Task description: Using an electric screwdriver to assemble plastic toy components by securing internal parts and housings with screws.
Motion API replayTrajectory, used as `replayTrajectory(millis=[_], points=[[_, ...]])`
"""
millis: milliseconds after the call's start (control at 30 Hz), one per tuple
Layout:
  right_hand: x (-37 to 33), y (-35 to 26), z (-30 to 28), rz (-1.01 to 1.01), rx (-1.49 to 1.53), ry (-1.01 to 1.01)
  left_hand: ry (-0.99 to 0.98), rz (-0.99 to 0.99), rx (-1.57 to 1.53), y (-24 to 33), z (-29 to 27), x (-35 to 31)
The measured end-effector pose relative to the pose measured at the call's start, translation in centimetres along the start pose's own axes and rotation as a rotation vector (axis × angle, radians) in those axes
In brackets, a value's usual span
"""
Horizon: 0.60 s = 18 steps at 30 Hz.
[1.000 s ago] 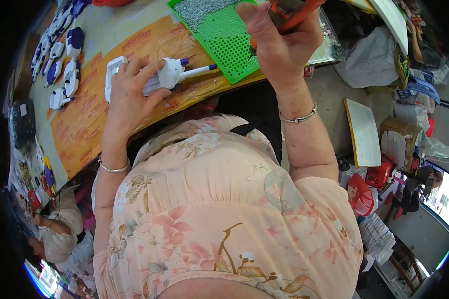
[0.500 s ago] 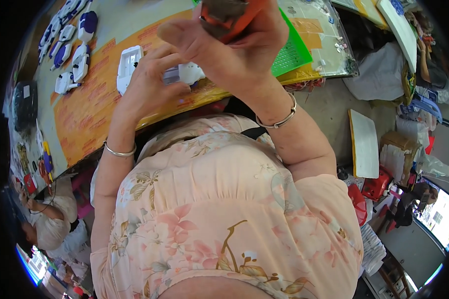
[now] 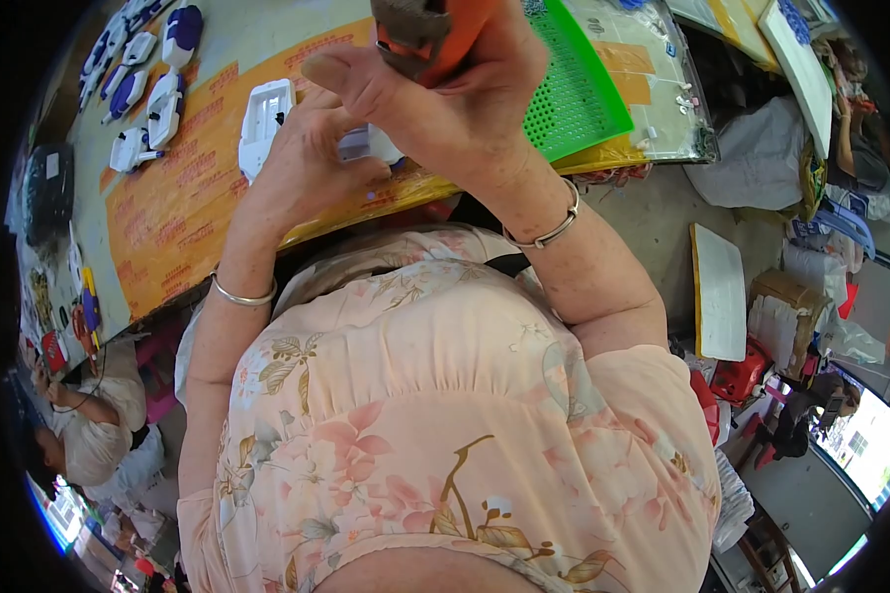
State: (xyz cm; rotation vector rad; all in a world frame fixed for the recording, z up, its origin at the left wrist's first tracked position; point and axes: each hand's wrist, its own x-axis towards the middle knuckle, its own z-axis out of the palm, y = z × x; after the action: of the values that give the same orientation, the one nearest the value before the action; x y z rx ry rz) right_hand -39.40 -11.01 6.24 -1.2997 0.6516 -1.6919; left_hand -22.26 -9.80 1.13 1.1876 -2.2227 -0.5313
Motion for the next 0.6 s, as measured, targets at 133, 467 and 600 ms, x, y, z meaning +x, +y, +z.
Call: replayTrajectory(millis=[133,467,600], points=[[1.9,5.1,-2.0,-0.342,-0.010,-0.170,-0.014,-0.012,0.009,0.6,-0.2,0.3],[0.2,2.3,-1.4,-0.048,-0.180,-0.223,0.003,-0.018,-0.049,-0.3,0.8,-0.3],[0.0,2.6,-1.5,-0.090,-0.277,-0.171,0.002,0.003,0.054,-0.1,1.0,-0.3]])
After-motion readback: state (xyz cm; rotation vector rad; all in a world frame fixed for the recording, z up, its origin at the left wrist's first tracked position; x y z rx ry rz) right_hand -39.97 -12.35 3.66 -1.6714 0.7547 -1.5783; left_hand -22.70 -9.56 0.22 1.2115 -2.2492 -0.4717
